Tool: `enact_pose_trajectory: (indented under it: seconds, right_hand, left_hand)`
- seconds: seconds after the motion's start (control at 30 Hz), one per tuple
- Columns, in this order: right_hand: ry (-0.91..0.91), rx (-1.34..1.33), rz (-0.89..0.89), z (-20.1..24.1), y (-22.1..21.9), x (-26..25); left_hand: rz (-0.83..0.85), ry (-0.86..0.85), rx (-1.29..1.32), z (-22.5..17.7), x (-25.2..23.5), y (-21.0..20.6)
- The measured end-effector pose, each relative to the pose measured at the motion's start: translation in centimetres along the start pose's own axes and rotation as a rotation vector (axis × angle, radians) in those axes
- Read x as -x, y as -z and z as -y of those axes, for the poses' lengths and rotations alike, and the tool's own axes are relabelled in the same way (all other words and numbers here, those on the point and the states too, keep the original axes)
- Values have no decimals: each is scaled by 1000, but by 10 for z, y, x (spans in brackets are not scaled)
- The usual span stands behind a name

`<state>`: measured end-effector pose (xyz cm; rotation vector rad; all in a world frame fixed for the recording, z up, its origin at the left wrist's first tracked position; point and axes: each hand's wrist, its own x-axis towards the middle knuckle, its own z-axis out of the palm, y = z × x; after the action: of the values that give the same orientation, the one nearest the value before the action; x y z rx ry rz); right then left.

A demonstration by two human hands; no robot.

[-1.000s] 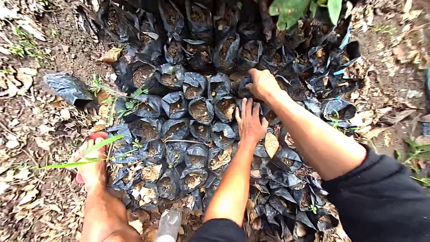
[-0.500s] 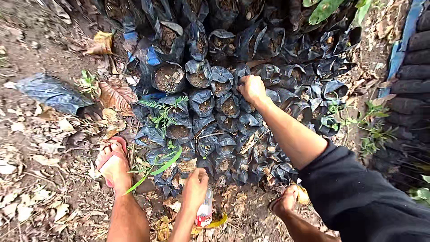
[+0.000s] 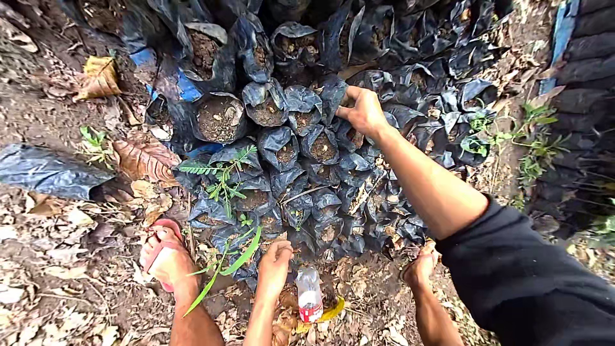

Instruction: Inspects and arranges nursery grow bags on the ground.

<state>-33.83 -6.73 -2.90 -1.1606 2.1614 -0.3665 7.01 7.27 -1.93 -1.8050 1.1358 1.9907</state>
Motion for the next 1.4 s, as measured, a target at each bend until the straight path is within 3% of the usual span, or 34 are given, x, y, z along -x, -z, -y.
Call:
enact_pose_trajectory:
  seconds: [0.17,0.27,0.37,0.47,0.57,0.7,0.87,1.1,1.2,1.4]
  right_hand:
    - [-46,-355,33,-7,24,18]
    - [36,-212,70,-8,29,21]
    - [226,5,225,5,27,10]
    - [266,53,292,22,24,-8]
    - [130,-204,240,26,31,-17]
    - [-19,-454,34,24,45,-1]
    - [-134,-630,-101,4,41,89]
    - [-563,-637,-32,-44,-44,240]
    - [-641,-497,26,-42,-67,257]
    - [-511,-512,140,15,-81,240]
  left_hand:
    - [-11,37,85,1,-7,-1]
    - [-13,52,99,-1,-7,-1]
    - [-12,51,120,0,-7,-3]
    - [-16,50,139,4,-7,-5]
    - [-15,65,151,8,-7,-8]
    - [0,73,147,9,-12,-12]
    - [12,89,165,6,-9,-13]
    - [-4,130,196,6,-12,-15]
    - [5,126,192,2,-13,-17]
    - [-20,121,201,7,-8,-5]
